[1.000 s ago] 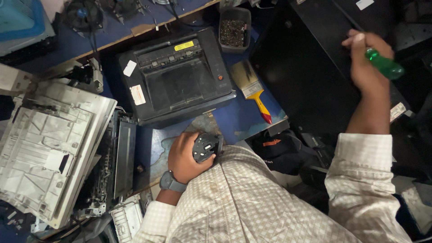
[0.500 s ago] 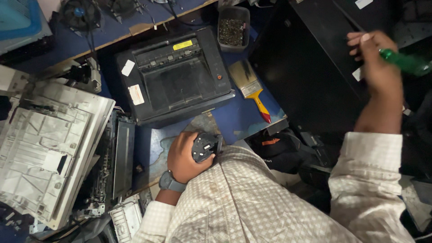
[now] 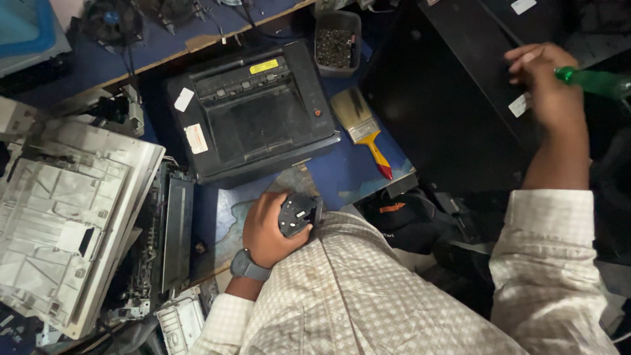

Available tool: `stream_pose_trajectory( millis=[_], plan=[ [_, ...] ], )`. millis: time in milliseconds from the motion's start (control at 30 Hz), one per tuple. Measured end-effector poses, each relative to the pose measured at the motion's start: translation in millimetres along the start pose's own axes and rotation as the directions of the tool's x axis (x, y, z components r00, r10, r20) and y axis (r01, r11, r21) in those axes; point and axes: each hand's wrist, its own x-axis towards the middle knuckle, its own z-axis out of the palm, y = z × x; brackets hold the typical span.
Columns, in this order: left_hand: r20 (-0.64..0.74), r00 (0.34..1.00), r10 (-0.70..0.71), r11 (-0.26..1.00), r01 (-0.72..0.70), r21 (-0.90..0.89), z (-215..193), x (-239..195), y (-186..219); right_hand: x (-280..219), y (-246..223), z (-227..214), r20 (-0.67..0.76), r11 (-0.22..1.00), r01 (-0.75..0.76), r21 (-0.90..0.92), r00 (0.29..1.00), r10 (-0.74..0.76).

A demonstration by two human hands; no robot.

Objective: The person removes a toner cartridge from a laser printer, then uses a screwdriver to loosen and remove screws from the cartridge. The person places the screws into a container and sets the screwdriver down. The person then flips the printer over to access the underside.

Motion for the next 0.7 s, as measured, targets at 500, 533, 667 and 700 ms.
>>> stream_pose_trajectory(
  millis=[500, 533, 667, 700],
  plan=[
    [0.003, 1.000, -0.016, 1.000, 0.016, 0.006, 2, -3, 0, -21, -34, 13, -0.108, 0.993, 0.095, 0.070, 0.990, -0.087],
    [0.004, 1.000, -0.014, 1.000, 0.014, 0.005, 2, -3, 0, -22, -35, 13, -0.106, 0.988, 0.116, 0.104, 0.989, -0.105],
    [0.011, 1.000, -0.020, 1.000, 0.020, 0.001, 1, -4, 0, -20, -28, 7, -0.089, 0.945, 0.182, 0.273, 0.982, -0.164],
    [0.006, 1.000, -0.015, 1.000, 0.015, 0.000, 1, -4, 0, -19, -23, 5, -0.093, 0.940, 0.185, 0.288, 0.982, -0.165]
  ],
)
